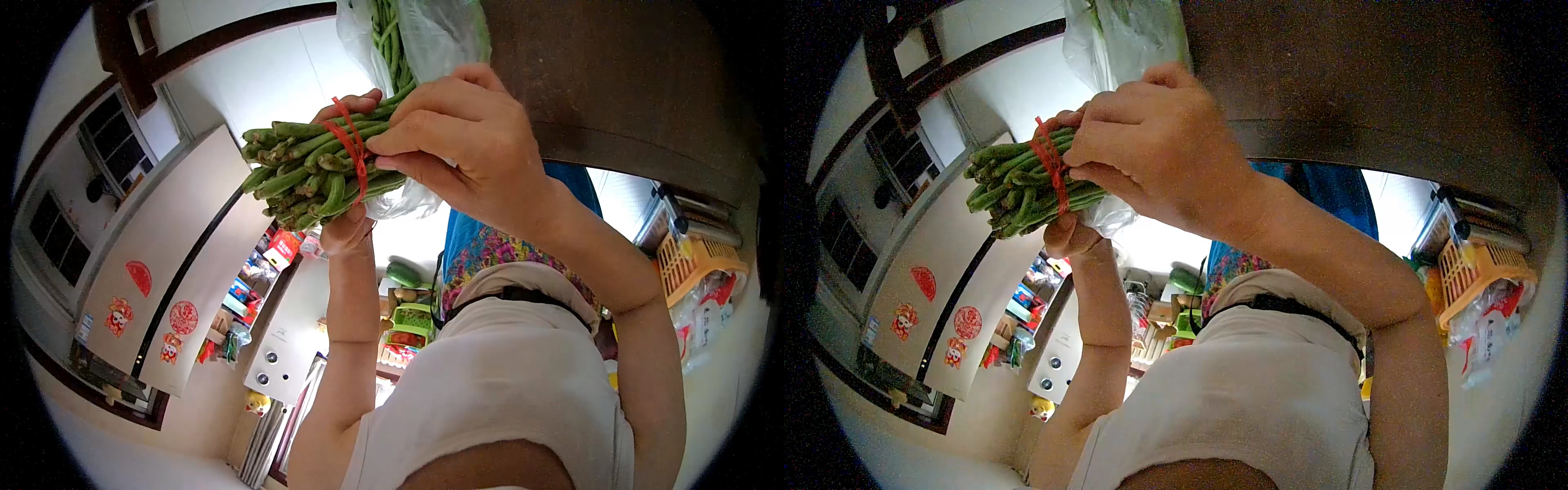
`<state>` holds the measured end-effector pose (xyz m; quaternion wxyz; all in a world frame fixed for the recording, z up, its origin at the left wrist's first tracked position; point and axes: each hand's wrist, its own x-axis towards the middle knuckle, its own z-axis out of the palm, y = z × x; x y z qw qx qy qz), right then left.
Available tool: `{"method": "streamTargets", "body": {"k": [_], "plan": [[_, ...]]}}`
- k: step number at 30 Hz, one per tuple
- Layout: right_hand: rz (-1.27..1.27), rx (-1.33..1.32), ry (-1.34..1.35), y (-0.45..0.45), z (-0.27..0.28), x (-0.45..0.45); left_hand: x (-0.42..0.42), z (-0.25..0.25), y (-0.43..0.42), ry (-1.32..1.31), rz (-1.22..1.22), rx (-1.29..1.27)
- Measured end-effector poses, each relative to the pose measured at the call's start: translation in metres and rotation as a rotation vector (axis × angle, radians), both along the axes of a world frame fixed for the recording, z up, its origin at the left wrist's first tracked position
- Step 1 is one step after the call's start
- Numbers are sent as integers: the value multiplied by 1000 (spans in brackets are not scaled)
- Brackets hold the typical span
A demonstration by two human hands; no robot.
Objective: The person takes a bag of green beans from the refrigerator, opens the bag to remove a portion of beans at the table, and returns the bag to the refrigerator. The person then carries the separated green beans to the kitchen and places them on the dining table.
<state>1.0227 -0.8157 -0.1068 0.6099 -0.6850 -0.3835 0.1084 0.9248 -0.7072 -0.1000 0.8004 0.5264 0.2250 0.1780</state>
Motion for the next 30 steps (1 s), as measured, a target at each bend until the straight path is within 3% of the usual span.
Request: {"method": "streamTargets", "body": {"k": [6, 12, 18, 21, 27, 30], "plan": [[-36, 4, -139, 3, 1, 3, -5, 3, -1, 91, -9, 46], [-85, 42, -266, 5, -4, 3, -1, -2, -6, 94, -42, 290], [-101, -74, -303, -15, -6, 19, -10, -19, 1, -52, -65, 175], [-93, -13, -279, -22, -17, 16, -12, -14, 2, -2, -30, 126], [205, -140, 15, -44, 4, 29, -10, -9, 0, 27, -56, 145], [99, -151, 257, -38, 18, 29, -9, -6, -4, 46, -98, 125]]}}
